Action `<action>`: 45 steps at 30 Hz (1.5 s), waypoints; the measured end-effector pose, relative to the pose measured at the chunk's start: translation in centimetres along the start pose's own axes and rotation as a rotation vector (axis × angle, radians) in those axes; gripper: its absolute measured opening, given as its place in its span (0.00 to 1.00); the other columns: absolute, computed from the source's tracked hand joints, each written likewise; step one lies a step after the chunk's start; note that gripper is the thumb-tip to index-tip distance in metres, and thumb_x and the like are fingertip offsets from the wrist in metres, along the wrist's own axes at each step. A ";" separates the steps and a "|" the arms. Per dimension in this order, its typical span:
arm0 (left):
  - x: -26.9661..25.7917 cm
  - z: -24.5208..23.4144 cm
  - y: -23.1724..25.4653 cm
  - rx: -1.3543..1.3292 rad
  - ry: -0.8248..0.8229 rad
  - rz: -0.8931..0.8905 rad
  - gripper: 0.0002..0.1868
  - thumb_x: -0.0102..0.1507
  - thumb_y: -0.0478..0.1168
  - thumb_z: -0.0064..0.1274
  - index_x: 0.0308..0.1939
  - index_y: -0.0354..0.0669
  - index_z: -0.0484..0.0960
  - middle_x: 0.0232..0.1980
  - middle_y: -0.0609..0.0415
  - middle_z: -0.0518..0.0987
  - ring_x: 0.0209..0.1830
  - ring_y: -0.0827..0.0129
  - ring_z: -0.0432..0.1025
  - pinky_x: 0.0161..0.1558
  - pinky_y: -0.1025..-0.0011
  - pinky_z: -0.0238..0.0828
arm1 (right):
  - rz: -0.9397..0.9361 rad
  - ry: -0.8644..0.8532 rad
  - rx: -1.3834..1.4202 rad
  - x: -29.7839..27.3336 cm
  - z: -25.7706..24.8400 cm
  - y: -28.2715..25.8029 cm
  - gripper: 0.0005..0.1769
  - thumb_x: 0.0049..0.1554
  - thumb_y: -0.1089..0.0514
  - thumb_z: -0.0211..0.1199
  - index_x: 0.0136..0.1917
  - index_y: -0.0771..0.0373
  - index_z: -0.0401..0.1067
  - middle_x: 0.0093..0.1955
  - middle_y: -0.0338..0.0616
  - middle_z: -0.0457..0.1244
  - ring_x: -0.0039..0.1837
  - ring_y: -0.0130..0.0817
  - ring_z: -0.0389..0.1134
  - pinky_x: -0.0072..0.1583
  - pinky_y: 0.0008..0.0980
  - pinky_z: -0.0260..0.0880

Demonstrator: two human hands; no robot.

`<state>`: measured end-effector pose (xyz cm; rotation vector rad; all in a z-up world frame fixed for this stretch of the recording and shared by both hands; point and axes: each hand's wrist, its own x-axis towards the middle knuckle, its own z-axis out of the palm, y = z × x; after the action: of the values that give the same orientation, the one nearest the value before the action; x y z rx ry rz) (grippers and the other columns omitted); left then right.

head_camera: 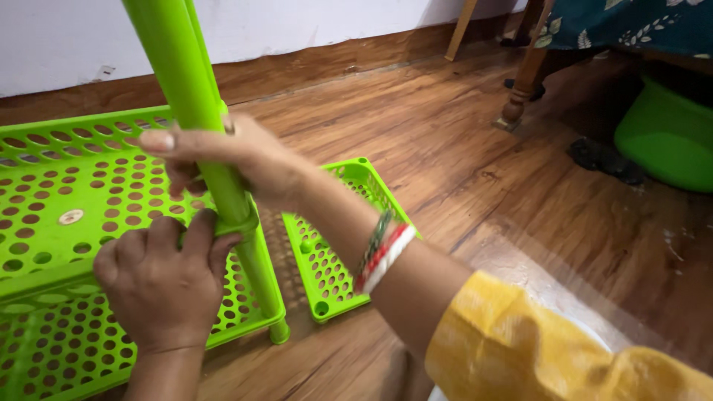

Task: The person assembles a green plastic three-tier storage rack by inserting vertical poles into the perforated trays and securing them with small green caps. The person works on the floor, connecting the trays and poles to form a stable structure.

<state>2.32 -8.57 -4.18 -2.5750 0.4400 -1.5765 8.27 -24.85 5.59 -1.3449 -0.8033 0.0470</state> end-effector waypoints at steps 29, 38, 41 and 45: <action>-2.5 2.3 -1.4 -0.025 0.056 0.053 0.14 0.70 0.58 0.57 0.41 0.56 0.80 0.41 0.61 0.70 0.44 0.63 0.66 0.55 0.59 0.59 | -0.180 0.785 -0.355 1.5 6.6 -1.3 0.22 0.56 0.39 0.62 0.47 0.59 0.79 0.29 0.36 0.66 0.33 0.23 0.67 0.39 0.30 0.72; -1.3 1.3 -1.1 -0.013 -0.010 0.028 0.12 0.57 0.51 0.64 0.39 0.57 0.81 0.43 0.61 0.75 0.49 0.61 0.69 0.57 0.57 0.61 | -0.041 1.005 -0.575 1.9 7.8 -3.1 0.25 0.55 0.37 0.63 0.40 0.62 0.78 0.34 0.42 0.69 0.38 0.34 0.72 0.43 0.35 0.73; -0.2 0.0 -0.3 0.000 -0.029 0.000 0.10 0.64 0.53 0.61 0.43 0.57 0.82 0.43 0.61 0.74 0.49 0.62 0.69 0.59 0.58 0.62 | -0.071 0.926 -0.479 1.5 7.4 -2.5 0.26 0.55 0.37 0.63 0.48 0.63 0.77 0.37 0.43 0.70 0.40 0.35 0.72 0.43 0.38 0.74; 1.4 -2.4 0.4 -0.026 -0.161 -0.018 0.13 0.64 0.56 0.55 0.46 0.59 0.86 0.40 0.60 0.77 0.47 0.63 0.71 0.56 0.59 0.65 | 0.035 0.706 -0.355 -3.5 5.8 0.1 0.34 0.53 0.39 0.68 0.62 0.66 0.68 0.50 0.49 0.70 0.51 0.33 0.71 0.50 0.36 0.73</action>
<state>0.70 -9.15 -1.94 -2.7061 0.4257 -1.3628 2.63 -21.53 3.84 -1.5645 -0.1878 -0.5383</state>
